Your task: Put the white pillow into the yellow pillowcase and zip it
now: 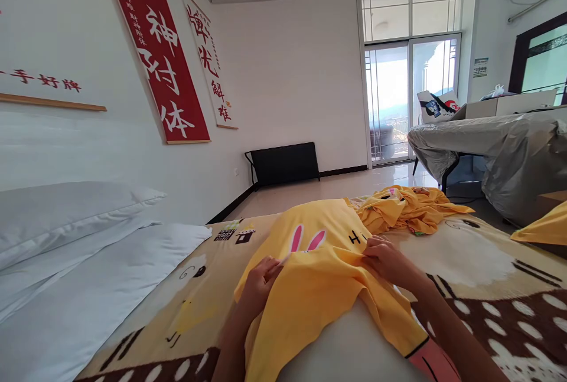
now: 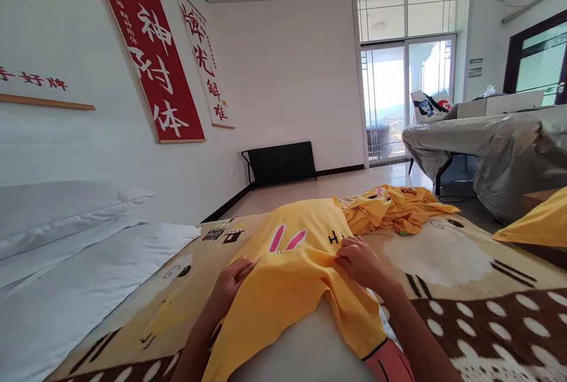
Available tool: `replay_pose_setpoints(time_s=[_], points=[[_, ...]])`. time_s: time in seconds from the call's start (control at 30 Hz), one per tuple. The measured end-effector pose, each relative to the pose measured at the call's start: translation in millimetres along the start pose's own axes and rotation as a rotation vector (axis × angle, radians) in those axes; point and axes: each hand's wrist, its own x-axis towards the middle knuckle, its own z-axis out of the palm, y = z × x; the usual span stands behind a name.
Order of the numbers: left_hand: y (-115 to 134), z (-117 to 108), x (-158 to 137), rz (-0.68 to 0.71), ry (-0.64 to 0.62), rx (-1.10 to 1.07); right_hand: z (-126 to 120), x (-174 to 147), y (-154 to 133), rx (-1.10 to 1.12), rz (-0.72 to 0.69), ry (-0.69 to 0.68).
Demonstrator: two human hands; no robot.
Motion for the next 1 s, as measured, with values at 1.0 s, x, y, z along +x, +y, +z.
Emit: replay_pose_setpoints(time_s=[1.0], points=[[9.8, 18.6, -9.9, -0.143, 0.176, 0.276, 37.4, 8.8, -8.1, 0.086, 0.362, 0.106]])
